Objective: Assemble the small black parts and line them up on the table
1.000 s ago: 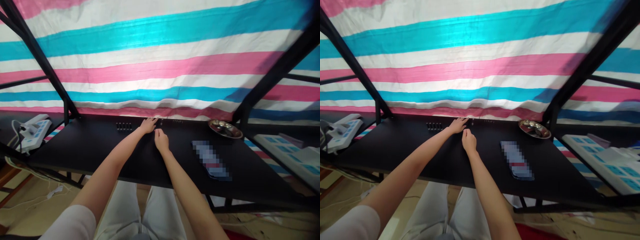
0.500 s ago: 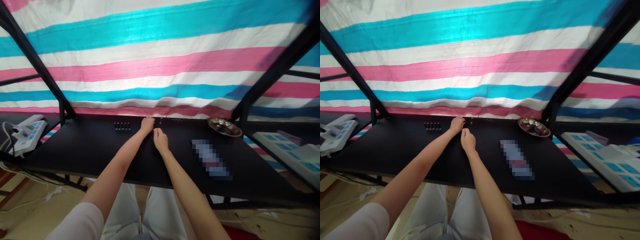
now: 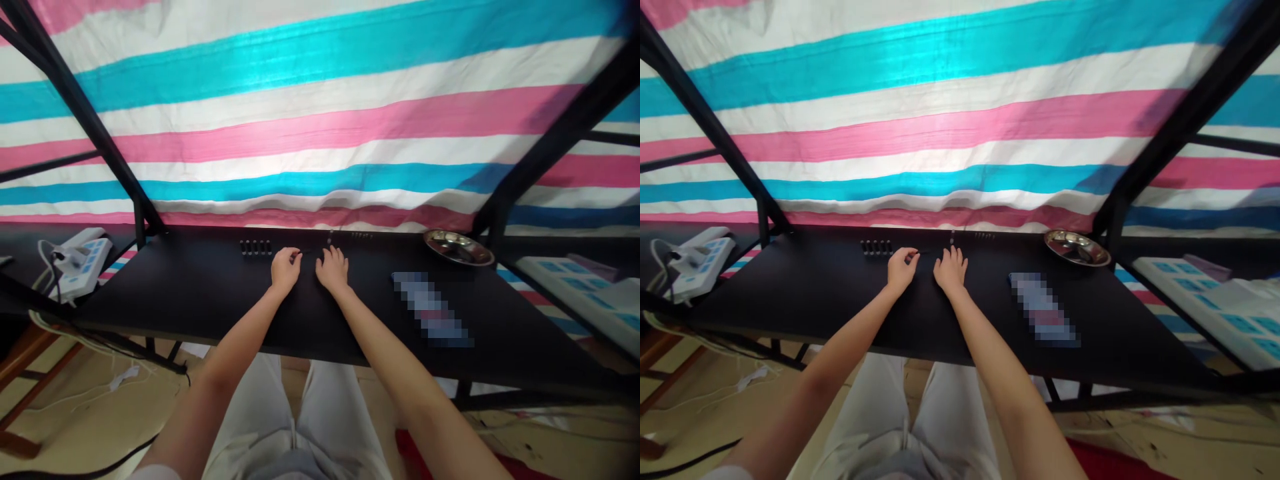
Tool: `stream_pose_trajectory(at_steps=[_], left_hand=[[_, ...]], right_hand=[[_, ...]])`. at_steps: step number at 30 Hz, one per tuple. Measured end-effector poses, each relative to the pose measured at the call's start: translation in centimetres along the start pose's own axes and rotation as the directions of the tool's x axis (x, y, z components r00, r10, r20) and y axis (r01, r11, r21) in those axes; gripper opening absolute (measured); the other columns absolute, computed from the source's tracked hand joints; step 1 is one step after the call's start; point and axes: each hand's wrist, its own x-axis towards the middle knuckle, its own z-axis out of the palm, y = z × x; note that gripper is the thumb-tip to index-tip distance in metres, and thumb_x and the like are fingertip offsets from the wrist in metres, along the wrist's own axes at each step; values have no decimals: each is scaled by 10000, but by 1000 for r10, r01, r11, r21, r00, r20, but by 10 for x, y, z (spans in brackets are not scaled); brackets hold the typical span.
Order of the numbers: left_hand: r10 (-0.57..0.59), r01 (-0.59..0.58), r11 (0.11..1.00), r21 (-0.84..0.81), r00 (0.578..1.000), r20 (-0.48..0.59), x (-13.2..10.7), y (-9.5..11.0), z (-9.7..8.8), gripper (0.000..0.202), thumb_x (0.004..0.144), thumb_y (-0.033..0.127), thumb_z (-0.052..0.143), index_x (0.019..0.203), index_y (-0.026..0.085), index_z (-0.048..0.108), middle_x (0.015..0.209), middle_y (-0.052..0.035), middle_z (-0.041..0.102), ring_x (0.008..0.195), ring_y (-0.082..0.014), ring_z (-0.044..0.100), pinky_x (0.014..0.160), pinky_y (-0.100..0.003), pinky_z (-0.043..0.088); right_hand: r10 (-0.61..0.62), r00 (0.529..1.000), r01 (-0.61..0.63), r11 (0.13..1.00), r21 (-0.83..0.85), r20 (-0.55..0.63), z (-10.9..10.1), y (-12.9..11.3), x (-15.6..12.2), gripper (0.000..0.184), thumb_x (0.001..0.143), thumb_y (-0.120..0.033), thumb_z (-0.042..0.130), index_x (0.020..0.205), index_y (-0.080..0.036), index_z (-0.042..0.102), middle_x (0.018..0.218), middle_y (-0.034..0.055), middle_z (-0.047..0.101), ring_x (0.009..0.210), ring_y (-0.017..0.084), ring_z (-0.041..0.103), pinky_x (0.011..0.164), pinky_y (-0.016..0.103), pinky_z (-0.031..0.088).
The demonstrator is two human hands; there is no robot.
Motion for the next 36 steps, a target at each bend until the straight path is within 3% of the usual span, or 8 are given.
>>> stream_pose_trajectory(at_steps=[7,15,22,26,29,32,36], left_hand=[[80,-80,996,-46,997,5,-23,-1,-14,122,804,211,527,876,168,617,816,-36,632,716,-129,549,748,-284,454],[47,-48,997,-55,999,-17,-21,-2,-18,121,807,211,520,873,173,614,806,-36,620,725,-130,547,737,-279,458],[40,-42,997,-64,999,-30,-21,-3,-19,115,802,205,521,863,171,613,799,-36,623,711,-130,547,733,-283,459],[-4,1,997,-81,999,-35,-20,-3,-20,112,796,204,528,858,171,616,802,-38,624,712,-130,554,733,-284,465],[-36,30,993,-112,998,-46,-20,-3,-19,108,790,204,536,853,168,617,807,-37,626,700,-124,556,723,-277,469],[-56,49,989,-142,997,-46,-20,-4,-19,107,783,207,542,848,168,618,805,-33,625,672,-114,553,693,-263,469],[-78,67,979,-191,996,-49,-19,-5,-17,109,774,211,549,844,162,617,798,-30,625,639,-101,545,660,-246,467]], right_hand=[[77,988,-59,990,-126,138,7,2,23,512,901,-375,289,1381,-200,328,1462,142,233,1350,324,112,1029,584,95],[129,976,-105,985,-138,177,10,7,46,524,907,-438,239,1387,-241,316,1461,130,245,1352,320,111,1012,623,66],[146,965,-120,985,-126,219,9,6,53,552,902,-444,238,1391,-198,305,1470,104,234,1357,312,90,1028,614,40],[83,991,-77,995,-56,105,7,8,50,494,894,-394,290,1328,-185,402,1413,102,353,1328,289,194,1028,600,104],[36,999,-34,998,45,-34,-1,6,45,436,862,-334,352,1250,-179,476,1302,115,481,1236,282,343,996,546,227],[12,987,13,987,157,-161,-13,1,35,400,809,-275,408,1181,-170,512,1174,123,564,1095,264,467,911,442,352],[-33,940,138,948,287,-340,-26,-3,16,322,798,-248,407,1078,-160,541,1017,104,618,938,210,543,865,364,388]])
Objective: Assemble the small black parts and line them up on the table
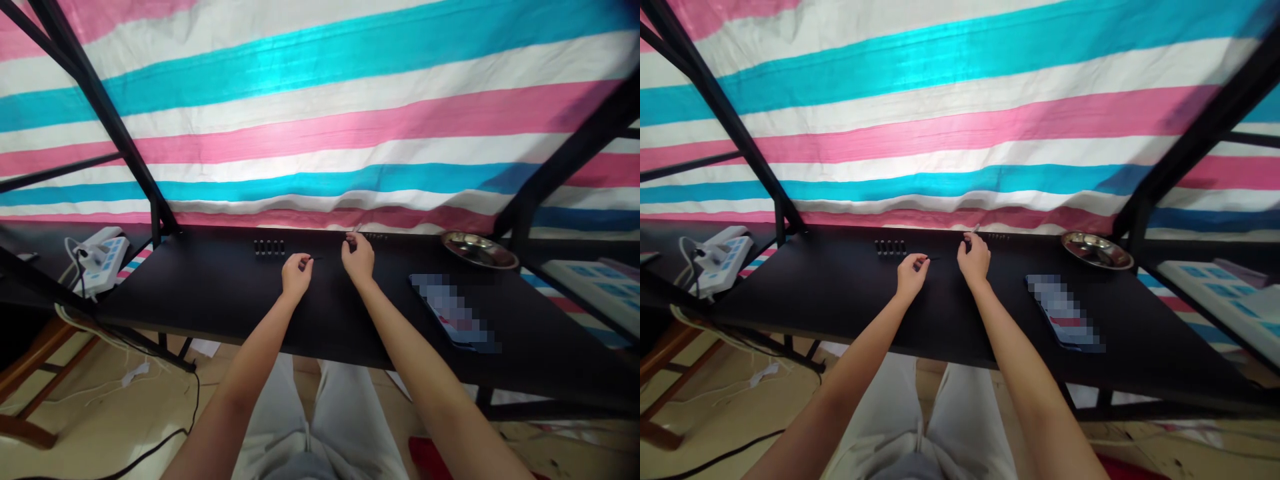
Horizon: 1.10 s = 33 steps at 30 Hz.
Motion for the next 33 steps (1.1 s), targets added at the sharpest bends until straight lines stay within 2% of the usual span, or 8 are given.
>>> stream_pose_trajectory(at_steps=[4,8,10,13,15,18,25,33], left_hand=[[-45,45,998,-45,999,-5,1,-2,1,114,765,219,559,839,158,621,796,-31,630,622,-94,542,655,-242,471],[-120,120,989,-85,993,3,2,-4,2,134,751,228,574,842,149,634,800,-40,643,616,-95,546,651,-244,472],[-156,156,980,-121,988,12,3,-4,3,147,742,230,582,843,141,641,799,-47,650,622,-100,551,646,-244,470],[-195,196,965,-172,981,25,4,-6,4,160,727,240,597,841,141,648,791,-47,658,620,-103,549,636,-243,463],[-213,214,955,-205,977,30,5,-8,5,163,715,247,606,835,144,649,786,-43,659,606,-97,539,626,-238,457],[-237,239,935,-261,971,39,6,-10,7,174,701,259,618,825,140,650,770,-42,656,584,-89,526,606,-229,446],[-274,277,897,-344,960,60,6,-11,10,193,678,271,640,812,133,654,732,-41,645,573,-90,521,578,-224,430],[-251,260,902,-343,965,72,6,-11,9,193,699,255,625,839,124,646,740,-43,641,563,-85,515,568,-223,420]], right_hand=[[16,996,-1,987,162,-92,-10,0,-14,299,841,-311,388,1054,-158,531,849,73,644,815,178,577,798,329,423],[96,994,-68,917,393,-53,-9,4,-17,322,830,-423,434,986,-162,538,665,12,590,625,139,559,629,279,440],[161,987,-128,833,538,-14,-5,5,-16,328,792,-460,488,908,-160,550,580,-28,516,517,109,496,529,249,410],[245,964,-243,646,724,104,1,5,-14,338,722,-473,577,846,-159,560,533,-65,441,422,70,392,425,220,329],[241,949,-304,536,788,202,3,4,-14,337,697,-465,614,836,-162,565,530,-71,436,410,57,375,408,213,309],[214,936,-348,448,823,279,1,2,-15,329,668,-451,657,814,-168,575,533,-67,457,415,48,384,404,205,304],[199,910,-415,378,828,365,2,0,-18,324,636,-435,690,795,-171,589,531,-64,473,415,43,382,397,202,290],[162,889,-456,402,794,429,2,0,-20,334,635,-448,680,802,-177,578,540,-65,469,420,46,378,400,204,284]])
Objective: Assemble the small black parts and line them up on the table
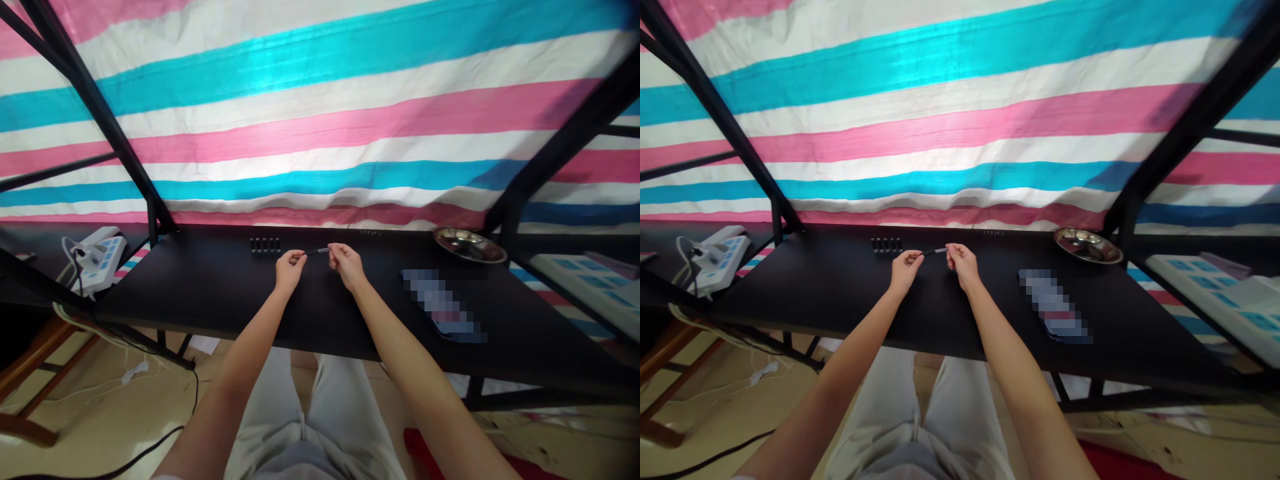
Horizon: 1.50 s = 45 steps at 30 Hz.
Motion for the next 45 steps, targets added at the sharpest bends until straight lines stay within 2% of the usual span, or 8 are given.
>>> stream_pose_trajectory(at_steps=[5,8,15,23,31,40,43,45], left_hand=[[87,-86,990,112,996,-1,-3,3,-1,160,727,224,596,857,140,637,791,-46,649,588,-88,526,588,-226,429],[156,-164,967,194,986,59,-7,7,0,132,724,194,598,843,151,638,800,-41,650,603,-94,538,603,-233,439],[251,-278,918,282,959,130,-11,11,1,102,736,178,593,830,161,629,801,-30,644,607,-92,540,623,-238,452],[265,-296,916,272,953,147,-11,11,1,117,748,180,577,853,162,623,805,-30,638,611,-89,536,581,-221,430],[237,-276,931,240,955,178,-12,15,0,127,739,209,594,850,163,633,803,-31,640,613,-91,532,586,-225,425],[231,-301,895,329,944,235,-3,21,1,103,718,210,644,813,181,670,781,-31,666,660,-121,569,660,-259,452],[256,-406,827,390,888,382,17,38,-4,69,699,210,668,763,198,692,758,-29,677,687,-145,590,690,-274,446],[286,-528,749,400,803,523,34,55,-7,48,691,205,672,726,211,705,758,-29,683,731,-168,604,745,-290,434]], right_hand=[[-2,1000,5,993,-115,28,0,2,0,351,661,-479,640,829,-178,572,554,-62,475,417,53,374,408,211,288],[-46,997,63,949,-309,61,0,5,-2,349,726,-503,551,835,-172,573,547,-49,480,431,73,392,429,222,308],[-190,961,277,590,-759,203,1,3,-11,339,863,-332,306,970,-174,586,671,35,596,615,160,546,655,295,421],[-168,944,329,421,-845,284,0,-5,-15,367,798,-198,333,1084,-178,562,878,79,669,758,206,609,737,325,448],[-168,935,352,363,-863,311,0,-4,-16,388,749,-149,375,1091,-171,557,832,72,664,754,206,611,734,315,449],[-174,940,338,384,-860,292,-3,-4,-15,386,754,-156,383,1100,-182,552,808,61,654,720,201,592,708,310,436],[-168,945,326,404,-855,281,-1,-6,-16,401,761,-168,374,1128,-181,535,816,63,652,714,204,589,694,308,432],[-152,947,320,419,-850,282,1,-8,-17,412,765,-176,369,1147,-183,523,811,61,650,710,207,588,681,307,429]])
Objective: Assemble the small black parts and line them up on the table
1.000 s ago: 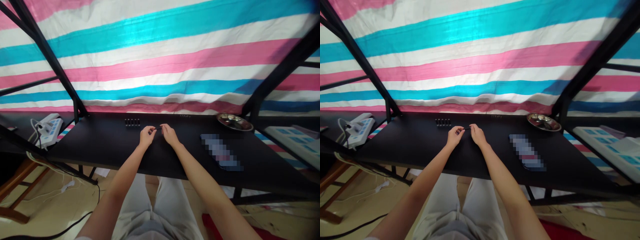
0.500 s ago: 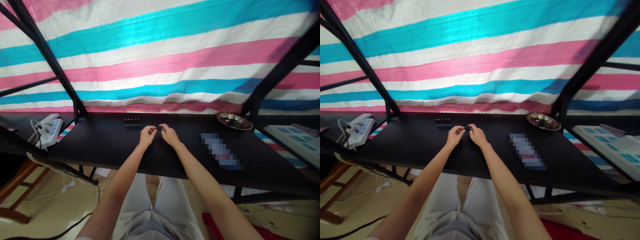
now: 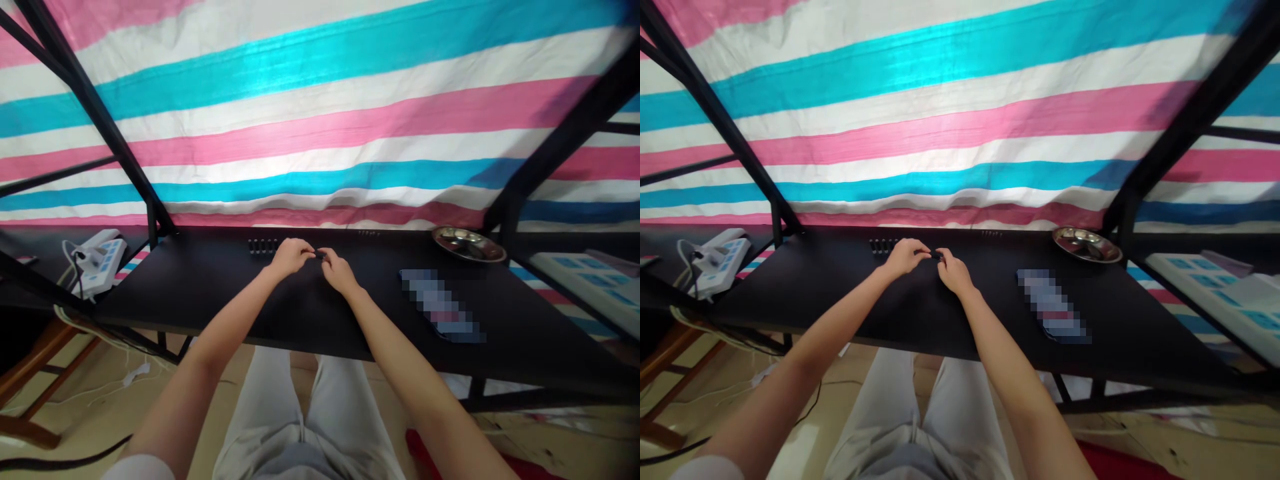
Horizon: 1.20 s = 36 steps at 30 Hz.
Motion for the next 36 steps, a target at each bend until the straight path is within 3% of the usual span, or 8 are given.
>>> stream_pose_trajectory(at_steps=[3,8,12,19,24,36], left_hand=[[78,-99,989,114,982,172,28,1,-25,74,667,165,672,691,218,717,727,-31,685,733,-190,610,758,-296,417],[-51,-108,893,438,940,336,59,-10,-46,118,570,77,691,585,194,694,672,-57,682,784,-236,607,802,-322,376],[-161,-64,819,571,928,335,64,-27,-49,129,542,54,684,573,179,675,727,-74,692,855,-261,595,870,-364,328],[-200,0,830,558,934,297,62,-46,-47,62,586,143,682,540,163,645,638,-81,658,862,-265,579,903,-394,280],[-218,-27,773,634,927,305,61,-49,-46,39,574,142,689,593,163,663,699,-91,675,845,-254,578,901,-400,283],[-243,11,786,619,925,292,59,-51,-45,35,581,145,681,607,162,666,699,-89,670,840,-258,579,924,-430,264]], right_hand=[[9,1000,-9,1000,16,2,-1,-3,0,413,773,-185,360,1155,-178,517,779,56,641,681,204,583,664,304,421],[22,998,-20,1000,23,-52,-1,2,1,390,793,-199,343,1129,-178,539,713,47,631,621,187,563,647,292,413],[35,998,-32,999,42,-62,2,5,2,371,808,-222,343,1111,-192,556,697,44,633,586,178,554,633,287,409],[26,996,-19,997,74,-83,4,4,2,352,821,-239,341,1084,-205,573,681,37,629,585,174,559,632,284,412],[39,997,-34,997,74,-68,3,3,2,350,824,-242,339,1080,-203,575,678,37,627,580,174,559,633,288,416],[36,996,-28,995,92,-87,5,5,2,334,822,-244,344,1055,-212,582,660,27,621,561,166,549,620,285,416]])
